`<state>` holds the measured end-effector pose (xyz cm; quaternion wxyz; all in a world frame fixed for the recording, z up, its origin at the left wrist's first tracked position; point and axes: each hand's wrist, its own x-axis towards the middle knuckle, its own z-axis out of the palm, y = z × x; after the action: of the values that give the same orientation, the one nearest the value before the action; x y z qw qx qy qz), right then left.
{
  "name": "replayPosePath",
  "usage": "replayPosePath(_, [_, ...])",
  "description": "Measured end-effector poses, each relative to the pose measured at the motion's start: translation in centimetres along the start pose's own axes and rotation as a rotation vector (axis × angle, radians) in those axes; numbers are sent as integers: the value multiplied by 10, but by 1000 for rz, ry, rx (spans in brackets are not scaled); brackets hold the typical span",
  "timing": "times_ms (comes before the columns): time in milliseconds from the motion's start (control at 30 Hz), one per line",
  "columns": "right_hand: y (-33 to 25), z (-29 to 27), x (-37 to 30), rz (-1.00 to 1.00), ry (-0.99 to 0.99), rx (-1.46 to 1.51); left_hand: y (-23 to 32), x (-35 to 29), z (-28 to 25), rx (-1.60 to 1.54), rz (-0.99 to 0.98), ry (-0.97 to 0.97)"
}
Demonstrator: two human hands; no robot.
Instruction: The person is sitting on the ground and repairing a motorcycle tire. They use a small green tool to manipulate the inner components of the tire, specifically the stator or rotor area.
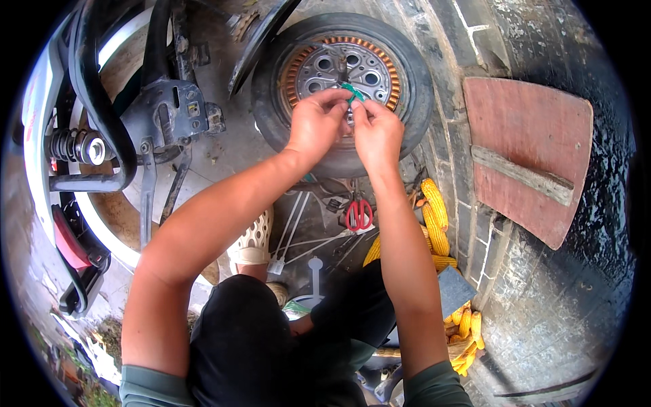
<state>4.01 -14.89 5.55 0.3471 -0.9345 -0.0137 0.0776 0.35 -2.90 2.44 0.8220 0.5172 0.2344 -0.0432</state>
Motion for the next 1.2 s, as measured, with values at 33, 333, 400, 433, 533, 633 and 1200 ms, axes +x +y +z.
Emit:
replayPosePath(33, [-1,-3,0,5,-40,14,0,0,-1,46,35,2])
replayPosePath(333, [8,0,-1,44,-39,217,-8,11,-13,441,466,-65])
replayPosePath(400, [7,-2,3,122,-85,180,-9,13,-15,485,493,-77])
replayPosePath(433, [5,-4,5,166,-143,200,-9,13,-17,499,491,-71])
replayPosePath(533, [-2,-10,10,220,-257,183,-10,17,-21,506,471,-73])
replayPosePath(633, [1,-8,10,111,-229,83,-10,20,-24,490,444,-102])
replayPosePath(1200, [14,-2,7,-224,-159,-6,37,20,-39,307,-70,-357])
